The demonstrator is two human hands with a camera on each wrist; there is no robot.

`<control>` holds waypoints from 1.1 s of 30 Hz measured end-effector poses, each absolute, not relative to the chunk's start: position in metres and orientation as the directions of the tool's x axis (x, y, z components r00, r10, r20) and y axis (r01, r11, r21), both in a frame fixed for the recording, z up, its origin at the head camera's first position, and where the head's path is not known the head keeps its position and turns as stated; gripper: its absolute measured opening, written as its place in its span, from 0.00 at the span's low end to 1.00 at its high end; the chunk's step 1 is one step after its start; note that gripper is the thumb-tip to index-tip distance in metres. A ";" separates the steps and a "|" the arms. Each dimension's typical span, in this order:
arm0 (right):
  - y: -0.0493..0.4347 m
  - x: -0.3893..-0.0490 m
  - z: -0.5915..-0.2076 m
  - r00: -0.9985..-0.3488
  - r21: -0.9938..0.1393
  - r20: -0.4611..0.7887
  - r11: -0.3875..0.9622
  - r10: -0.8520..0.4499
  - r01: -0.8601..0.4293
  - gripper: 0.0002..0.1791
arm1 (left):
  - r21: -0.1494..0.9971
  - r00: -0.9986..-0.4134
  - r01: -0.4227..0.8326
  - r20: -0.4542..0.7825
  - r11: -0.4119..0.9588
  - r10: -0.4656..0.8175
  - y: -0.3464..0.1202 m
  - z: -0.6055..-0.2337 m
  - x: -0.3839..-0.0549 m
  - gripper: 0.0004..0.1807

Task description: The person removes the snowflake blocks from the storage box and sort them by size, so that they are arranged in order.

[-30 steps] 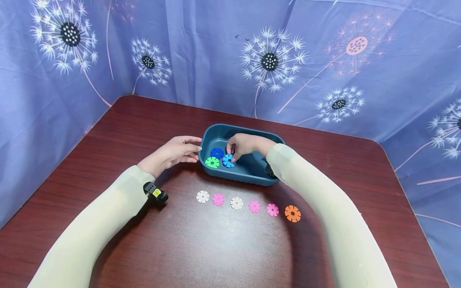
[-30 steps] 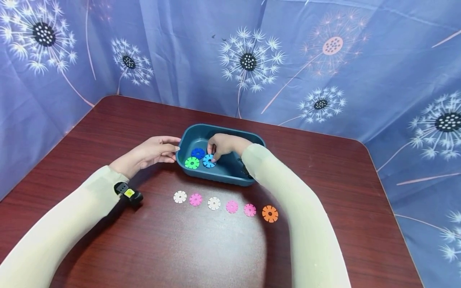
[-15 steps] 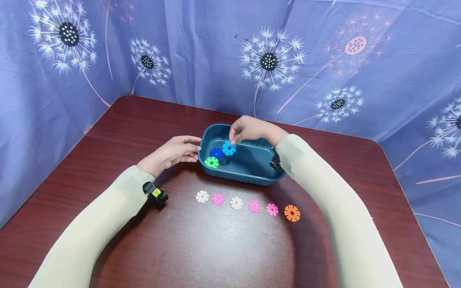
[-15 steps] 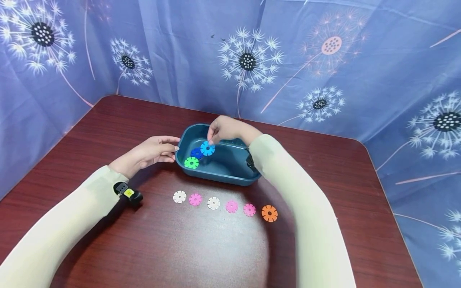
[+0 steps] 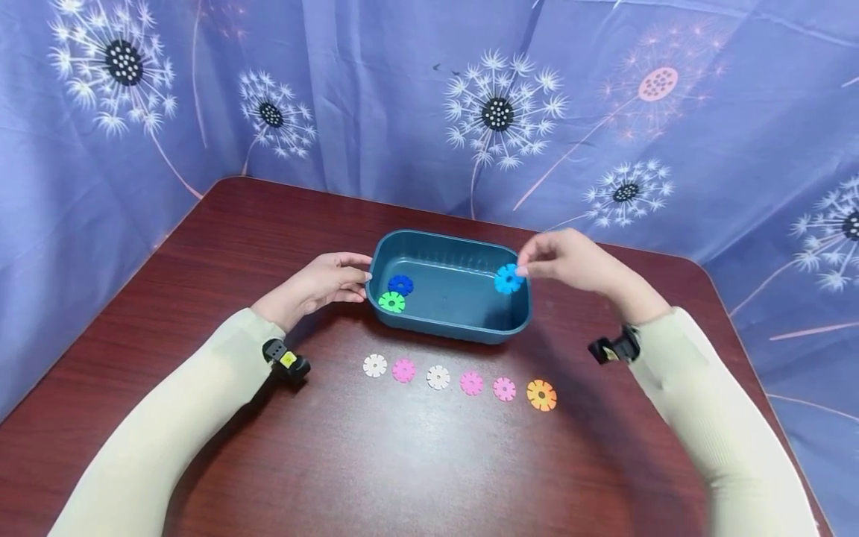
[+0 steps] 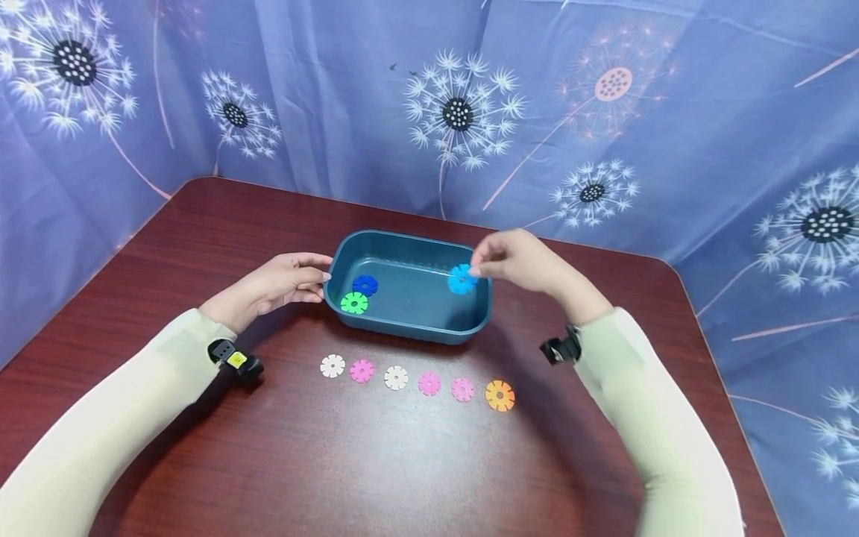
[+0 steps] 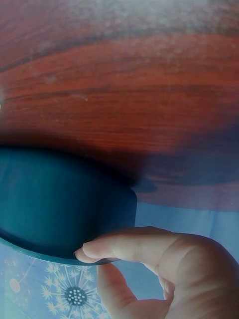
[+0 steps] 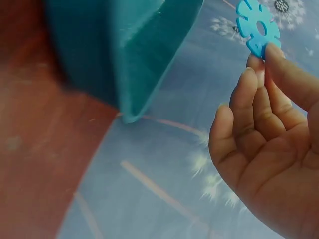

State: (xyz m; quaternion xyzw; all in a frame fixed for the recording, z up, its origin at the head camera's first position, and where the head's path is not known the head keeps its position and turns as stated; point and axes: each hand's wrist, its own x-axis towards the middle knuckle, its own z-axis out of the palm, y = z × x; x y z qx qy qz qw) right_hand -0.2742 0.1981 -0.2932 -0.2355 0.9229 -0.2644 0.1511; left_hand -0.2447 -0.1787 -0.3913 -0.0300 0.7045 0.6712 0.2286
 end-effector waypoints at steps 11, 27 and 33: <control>0.269 -0.218 -0.338 -0.902 -0.654 -0.153 0.726 -0.403 -0.213 0.08 | 0.929 -0.891 -0.357 -0.371 0.101 0.262 -0.179 -0.392 -0.245 0.30; 0.317 -0.176 -0.373 -0.903 -0.659 -0.297 0.751 -0.310 -0.041 0.09 | 0.930 -0.889 -0.354 -0.367 0.098 0.275 -0.179 -0.391 -0.245 0.30; 0.325 -0.170 -0.383 -0.868 -0.654 -0.370 0.756 -0.330 -0.008 0.09 | 0.932 -0.887 -0.351 -0.363 0.096 0.284 -0.179 -0.389 -0.243 0.31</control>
